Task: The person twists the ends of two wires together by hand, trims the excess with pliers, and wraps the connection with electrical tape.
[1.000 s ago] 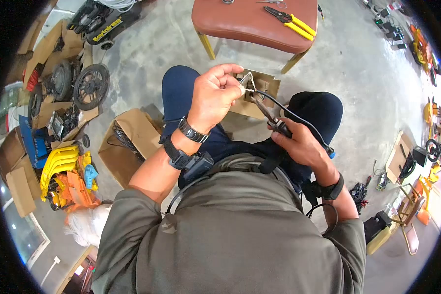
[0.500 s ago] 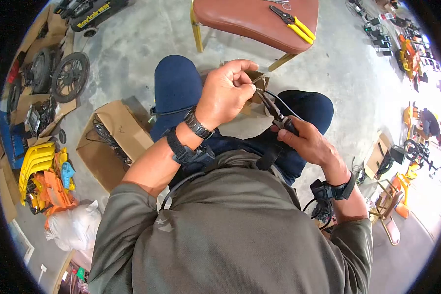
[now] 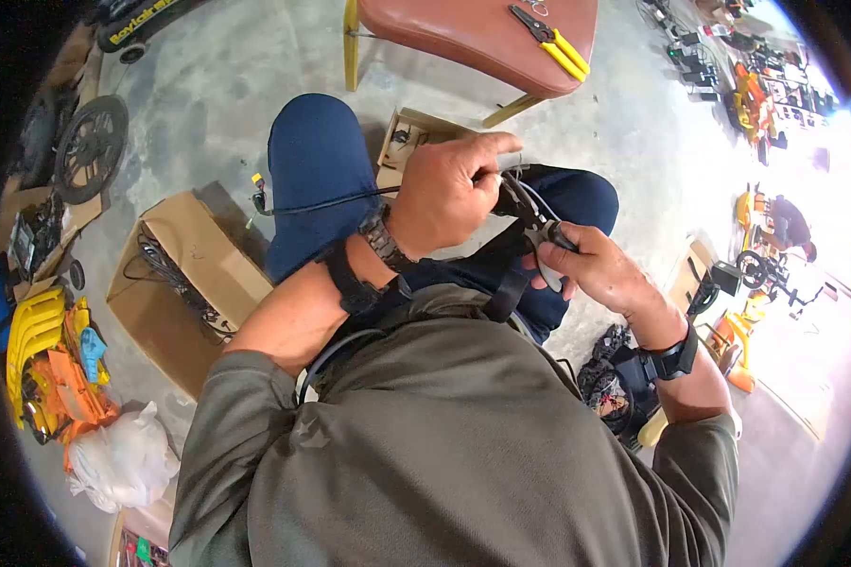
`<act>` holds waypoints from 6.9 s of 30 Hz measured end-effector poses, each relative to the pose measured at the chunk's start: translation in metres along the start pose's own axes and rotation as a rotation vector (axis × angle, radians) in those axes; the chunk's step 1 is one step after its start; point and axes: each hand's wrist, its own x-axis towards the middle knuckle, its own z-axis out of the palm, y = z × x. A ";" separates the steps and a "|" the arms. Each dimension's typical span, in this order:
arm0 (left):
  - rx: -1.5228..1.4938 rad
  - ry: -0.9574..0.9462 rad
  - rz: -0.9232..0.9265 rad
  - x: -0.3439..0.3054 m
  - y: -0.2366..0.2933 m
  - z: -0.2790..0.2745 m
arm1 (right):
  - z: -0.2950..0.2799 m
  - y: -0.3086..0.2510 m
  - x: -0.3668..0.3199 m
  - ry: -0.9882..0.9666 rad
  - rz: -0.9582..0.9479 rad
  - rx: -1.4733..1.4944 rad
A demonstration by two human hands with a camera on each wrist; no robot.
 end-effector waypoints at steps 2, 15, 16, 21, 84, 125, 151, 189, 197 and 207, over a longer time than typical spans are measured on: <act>0.010 0.033 0.147 0.001 -0.004 0.004 | 0.000 -0.004 -0.002 -0.006 0.021 0.034; -0.008 -0.003 0.116 0.000 -0.003 0.005 | 0.006 0.004 0.001 0.027 0.105 0.102; -0.024 -0.019 0.090 0.000 -0.003 0.005 | 0.008 0.006 0.002 0.042 0.098 0.107; -0.056 -0.061 -0.014 -0.001 -0.004 0.004 | 0.013 0.009 0.003 0.050 0.065 0.084; -0.271 0.160 -0.548 0.034 0.024 -0.007 | 0.047 0.060 0.101 0.492 -0.751 0.099; -0.547 0.196 -0.582 0.020 0.048 -0.015 | 0.043 0.032 0.124 0.835 -0.999 -0.053; -0.414 0.129 -0.606 0.023 0.032 -0.004 | 0.051 0.048 0.098 0.309 -0.666 0.224; -0.304 0.108 -0.394 0.010 0.015 -0.004 | 0.022 0.046 0.036 0.308 -0.551 -0.084; -0.270 0.112 -0.381 0.010 0.015 -0.003 | 0.030 0.048 0.042 0.405 -0.557 -0.150; -0.253 0.052 -0.441 0.012 0.019 -0.007 | 0.037 0.051 0.048 0.480 -0.604 -0.076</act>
